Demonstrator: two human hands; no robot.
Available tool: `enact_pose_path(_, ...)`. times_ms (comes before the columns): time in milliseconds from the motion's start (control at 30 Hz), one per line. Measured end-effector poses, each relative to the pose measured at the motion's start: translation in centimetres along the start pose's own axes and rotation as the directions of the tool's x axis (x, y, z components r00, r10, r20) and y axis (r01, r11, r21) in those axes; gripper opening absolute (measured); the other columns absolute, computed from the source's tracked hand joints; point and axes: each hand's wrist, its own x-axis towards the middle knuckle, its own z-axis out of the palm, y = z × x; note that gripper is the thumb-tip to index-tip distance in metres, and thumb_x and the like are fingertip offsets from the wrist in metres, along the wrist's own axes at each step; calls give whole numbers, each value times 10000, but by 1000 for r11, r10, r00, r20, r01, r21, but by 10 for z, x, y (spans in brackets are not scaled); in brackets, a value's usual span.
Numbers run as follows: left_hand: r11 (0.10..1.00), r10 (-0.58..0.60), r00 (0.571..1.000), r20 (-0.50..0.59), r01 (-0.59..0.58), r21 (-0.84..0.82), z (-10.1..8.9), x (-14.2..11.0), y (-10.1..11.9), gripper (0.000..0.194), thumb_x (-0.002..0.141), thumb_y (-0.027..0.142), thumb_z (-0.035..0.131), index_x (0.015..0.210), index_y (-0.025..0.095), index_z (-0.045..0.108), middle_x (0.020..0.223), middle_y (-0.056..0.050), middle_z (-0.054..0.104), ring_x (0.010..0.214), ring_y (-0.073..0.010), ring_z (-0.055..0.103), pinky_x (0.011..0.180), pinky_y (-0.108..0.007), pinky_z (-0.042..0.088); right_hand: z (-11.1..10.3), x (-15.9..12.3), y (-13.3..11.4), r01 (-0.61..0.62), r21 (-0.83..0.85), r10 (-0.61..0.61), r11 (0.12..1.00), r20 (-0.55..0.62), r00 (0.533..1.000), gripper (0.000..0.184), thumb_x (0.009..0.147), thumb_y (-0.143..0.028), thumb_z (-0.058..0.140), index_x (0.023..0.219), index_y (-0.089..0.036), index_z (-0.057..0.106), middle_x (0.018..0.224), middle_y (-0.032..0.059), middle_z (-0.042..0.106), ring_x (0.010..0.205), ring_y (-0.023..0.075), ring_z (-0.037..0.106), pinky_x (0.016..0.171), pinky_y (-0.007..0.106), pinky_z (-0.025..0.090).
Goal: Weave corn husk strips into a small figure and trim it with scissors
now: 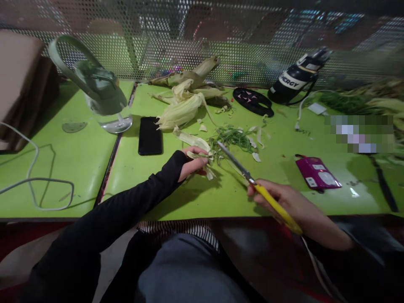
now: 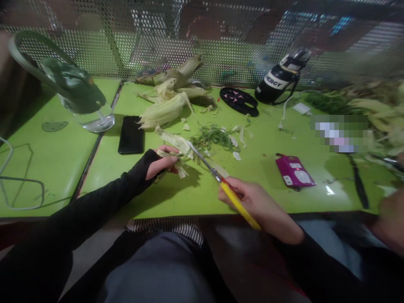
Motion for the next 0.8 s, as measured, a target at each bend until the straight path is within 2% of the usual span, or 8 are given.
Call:
enact_pose_path(67, 998, 62, 998, -12, -62, 5, -2, 4, -3, 223, 728, 241, 801, 873, 135, 668, 729, 18, 642, 589, -80, 604, 631, -240, 576, 1, -3, 1, -51, 170, 37, 984, 86, 996, 638, 652, -830, 664, 875, -234, 635, 568, -47, 462, 427, 96, 377, 380, 249, 344)
enact_pose_path(133, 992, 125, 992, -12, -124, 32, -5, 6, -5, 302, 715, 289, 841, 930, 139, 693, 795, 6, 672, 637, -89, 636, 697, -252, 580, 3, -8, 0, -81, 284, 23, 955, 202, 979, 719, 603, -883, 647, 904, -231, 627, 576, -54, 446, 405, 88, 353, 340, 249, 332)
enact_pose_path(200, 985, 159, 987, -3, -159, 66, -7, 7, -6, 356, 717, 337, 861, 973, 143, 706, 839, -9, 696, 695, -101, 663, 769, -263, 575, 6, -13, -2, -83, 304, -15, 949, 307, 952, 690, 652, -864, 637, 915, -227, 635, 628, -33, 484, 442, 93, 402, 365, 244, 380)
enact_pose_path(267, 982, 169, 986, 11, -169, 85, -8, 7, -6, 392, 717, 382, 869, 985, 146, 710, 856, -23, 709, 728, -114, 678, 803, -276, 573, 10, -14, -3, -78, 286, -32, 955, 360, 932, 625, 741, -815, 608, 953, -228, 648, 669, -21, 505, 479, 97, 438, 401, 235, 415)
enact_pose_path(333, 981, 172, 985, 26, -174, 83, -9, 6, -6, 399, 719, 403, 869, 983, 148, 712, 880, -30, 713, 743, -121, 686, 803, -282, 577, 12, -12, -1, -90, 294, -28, 952, 375, 927, 611, 747, -799, 615, 962, -229, 647, 660, -27, 501, 474, 94, 431, 400, 230, 411)
enact_pose_path(500, 974, 202, 978, 53, -206, 98, -10, 5, -7, 339, 763, 367, 837, 1001, 154, 724, 907, -36, 721, 771, -119, 689, 806, -272, 575, 14, -6, 7, -171, 323, 36, 931, 385, 922, 659, 658, -814, 667, 955, -227, 636, 642, -36, 497, 472, 94, 410, 379, 232, 385)
enact_pose_path(700, 933, 260, 962, 86, -273, 233, -15, 8, -10, 324, 818, 361, 782, 1064, 155, 738, 956, -70, 742, 795, -138, 685, 791, -263, 554, 14, -6, 8, -136, 348, -13, 927, 394, 919, 652, 670, -817, 659, 951, -229, 633, 629, -40, 485, 463, 91, 399, 366, 232, 375)
enact_pose_path(800, 879, 328, 939, 100, -342, 332, -18, 9, -9, 314, 819, 345, 778, 1068, 156, 748, 997, -80, 733, 864, -157, 685, 849, -270, 552, 13, -6, 7, -101, 354, -58, 930, 411, 910, 680, 701, -852, 612, 964, -225, 626, 641, -36, 489, 473, 87, 393, 378, 224, 381)
